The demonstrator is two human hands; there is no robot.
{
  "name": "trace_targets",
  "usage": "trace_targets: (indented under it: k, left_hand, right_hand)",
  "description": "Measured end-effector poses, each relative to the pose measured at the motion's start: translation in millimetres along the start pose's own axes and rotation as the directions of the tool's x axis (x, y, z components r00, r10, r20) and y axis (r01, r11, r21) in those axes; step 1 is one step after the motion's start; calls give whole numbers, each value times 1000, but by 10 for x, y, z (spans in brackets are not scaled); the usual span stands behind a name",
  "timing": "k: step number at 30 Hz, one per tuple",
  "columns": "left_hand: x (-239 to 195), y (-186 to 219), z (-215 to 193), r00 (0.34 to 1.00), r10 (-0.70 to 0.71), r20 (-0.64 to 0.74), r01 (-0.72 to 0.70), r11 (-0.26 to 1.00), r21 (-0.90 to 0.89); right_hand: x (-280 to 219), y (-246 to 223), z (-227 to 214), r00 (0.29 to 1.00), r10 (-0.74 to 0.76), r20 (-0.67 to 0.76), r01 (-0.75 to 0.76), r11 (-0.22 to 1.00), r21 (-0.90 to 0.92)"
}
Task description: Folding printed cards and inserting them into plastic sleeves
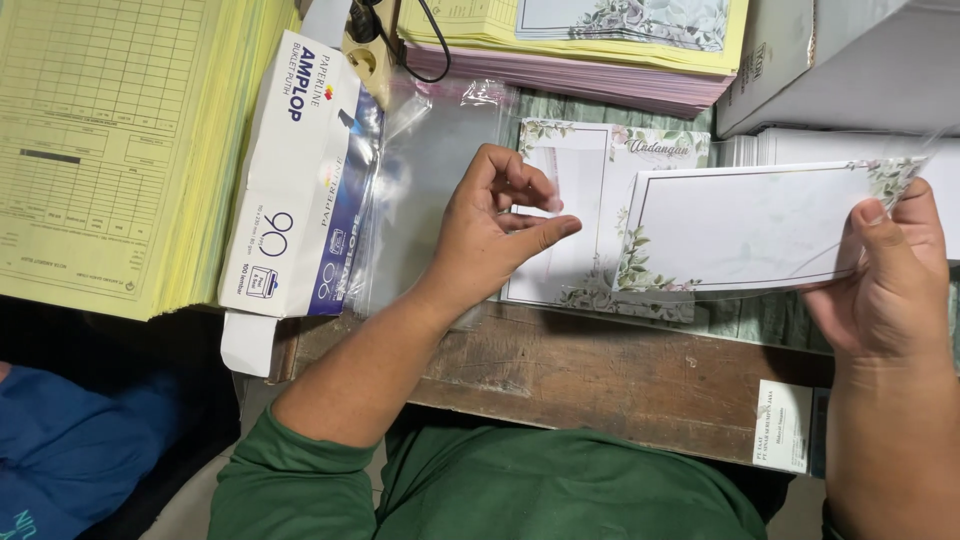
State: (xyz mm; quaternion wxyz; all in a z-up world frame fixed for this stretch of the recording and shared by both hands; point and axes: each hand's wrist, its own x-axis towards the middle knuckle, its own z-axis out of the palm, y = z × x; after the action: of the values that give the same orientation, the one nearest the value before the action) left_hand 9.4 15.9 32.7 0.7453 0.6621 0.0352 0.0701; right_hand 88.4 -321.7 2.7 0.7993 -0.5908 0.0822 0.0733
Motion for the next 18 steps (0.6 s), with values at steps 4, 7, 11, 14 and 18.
trace_targets:
  k: [4,7,11,14,18]
  left_hand:
    - [20,-74,-19,974,224,-15,-217,957,193]
    - [4,-54,-34,978,206,-33,-193,954,229]
    - [-23,-31,-52,960,280,-20,-259,912,319]
    - [-26,-30,-65,980,192,58,-200,950,241]
    - [-1,-47,-58,971,169,166,-204,954,221]
  right_hand:
    - [-24,14,24,1000,18,-12,-16,993,120]
    - [-8,52,0,1000,15,19,-17,993,114]
    - [-37,43,70,1000,6,28,-8,996,85]
    - [-55,34,115,998,2,56,-5,998,62]
    - [-43,75,97,998,4,61,-10,996,91]
